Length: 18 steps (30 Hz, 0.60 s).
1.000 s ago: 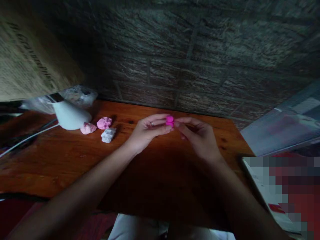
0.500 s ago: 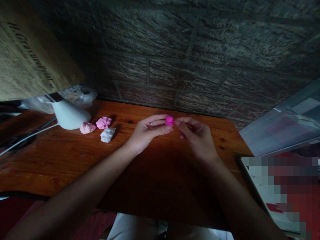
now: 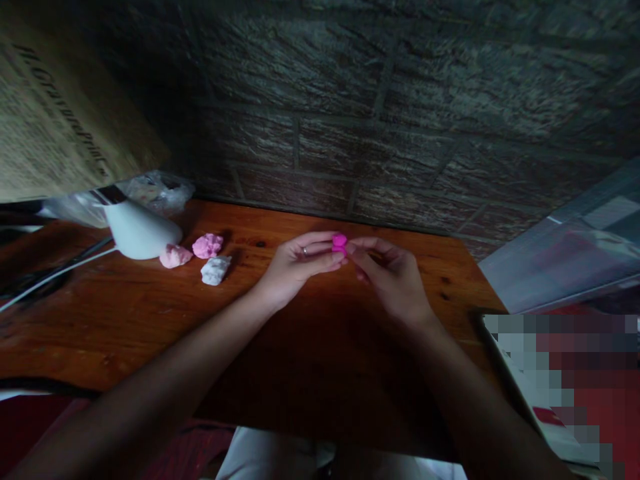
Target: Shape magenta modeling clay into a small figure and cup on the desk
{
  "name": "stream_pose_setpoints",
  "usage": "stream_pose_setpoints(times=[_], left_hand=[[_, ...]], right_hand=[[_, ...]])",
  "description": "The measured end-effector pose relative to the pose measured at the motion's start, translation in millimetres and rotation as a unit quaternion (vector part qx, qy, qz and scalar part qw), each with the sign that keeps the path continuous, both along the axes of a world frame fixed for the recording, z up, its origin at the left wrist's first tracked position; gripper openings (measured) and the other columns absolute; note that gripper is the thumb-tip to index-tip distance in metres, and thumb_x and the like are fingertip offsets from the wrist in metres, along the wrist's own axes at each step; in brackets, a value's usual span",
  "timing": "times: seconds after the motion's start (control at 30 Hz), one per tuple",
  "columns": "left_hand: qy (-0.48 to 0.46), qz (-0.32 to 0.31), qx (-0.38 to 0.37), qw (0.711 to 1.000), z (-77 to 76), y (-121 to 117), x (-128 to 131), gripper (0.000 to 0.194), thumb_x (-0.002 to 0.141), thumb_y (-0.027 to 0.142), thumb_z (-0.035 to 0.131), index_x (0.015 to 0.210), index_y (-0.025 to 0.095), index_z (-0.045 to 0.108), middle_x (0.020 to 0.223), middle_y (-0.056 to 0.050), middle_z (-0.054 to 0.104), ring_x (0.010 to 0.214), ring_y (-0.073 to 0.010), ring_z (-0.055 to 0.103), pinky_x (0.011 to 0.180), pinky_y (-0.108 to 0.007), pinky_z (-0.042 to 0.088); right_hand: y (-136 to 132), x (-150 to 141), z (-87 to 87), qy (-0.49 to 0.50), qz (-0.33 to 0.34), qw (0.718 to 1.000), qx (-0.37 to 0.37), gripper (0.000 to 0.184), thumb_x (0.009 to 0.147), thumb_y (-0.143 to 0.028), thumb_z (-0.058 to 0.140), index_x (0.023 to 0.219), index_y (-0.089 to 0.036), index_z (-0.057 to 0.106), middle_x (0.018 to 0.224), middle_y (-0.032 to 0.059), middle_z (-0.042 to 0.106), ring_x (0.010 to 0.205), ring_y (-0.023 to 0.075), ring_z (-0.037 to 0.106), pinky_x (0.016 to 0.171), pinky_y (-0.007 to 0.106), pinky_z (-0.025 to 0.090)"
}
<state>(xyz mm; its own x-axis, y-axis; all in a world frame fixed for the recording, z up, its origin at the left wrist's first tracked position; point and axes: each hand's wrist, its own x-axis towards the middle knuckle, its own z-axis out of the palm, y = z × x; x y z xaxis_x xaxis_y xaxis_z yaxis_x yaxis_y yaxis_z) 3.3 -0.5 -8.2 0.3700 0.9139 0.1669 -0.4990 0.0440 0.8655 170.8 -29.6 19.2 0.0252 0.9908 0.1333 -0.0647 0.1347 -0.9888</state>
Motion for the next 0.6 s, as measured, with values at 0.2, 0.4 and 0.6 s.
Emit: stream_pose_setpoints(times=[0.2,0.4,0.6], left_hand=[[0.019,0.009,0.002,1.0,-1.9,0.5,-0.6,0.04,0.067,0.018,0.092,0.104,0.021,0.079,0.1,-0.005,0.082,0.089,-0.0175,0.077,0.095,-0.036,0.06],[0.019,-0.002,0.005,1.0,-1.5,0.0,-0.3,0.04,0.069,0.021,0.092,0.106,0.02,0.077,0.104,-0.005,0.081,0.093,-0.0201,0.078,0.096,-0.039,0.06],[0.022,-0.007,-0.004,1.0,0.9,-1.6,0.1,0.039,0.069,0.021,0.092,0.106,0.021,0.078,0.104,-0.006,0.081,0.092,-0.0206,0.078,0.093,-0.037,0.061]], right_hand=[[1.4,2.3,-3.3,0.015,0.003,1.0,-0.015,0.034,0.067,-0.047,0.089,0.084,-0.019,0.078,0.072,0.0001,0.07,0.054,0.0082,0.049,0.049,0.024,0.039],[3.2,7.7,-2.7,0.078,0.041,0.994,-0.063,0.03,0.062,-0.042,0.091,0.079,-0.021,0.079,0.071,-0.0012,0.07,0.056,0.0072,0.05,0.049,0.021,0.037],[7.0,13.8,-6.4,0.158,0.091,0.969,-0.165,0.028,0.061,-0.034,0.094,0.083,-0.023,0.08,0.076,-0.0021,0.072,0.057,0.0055,0.049,0.053,0.019,0.041]])
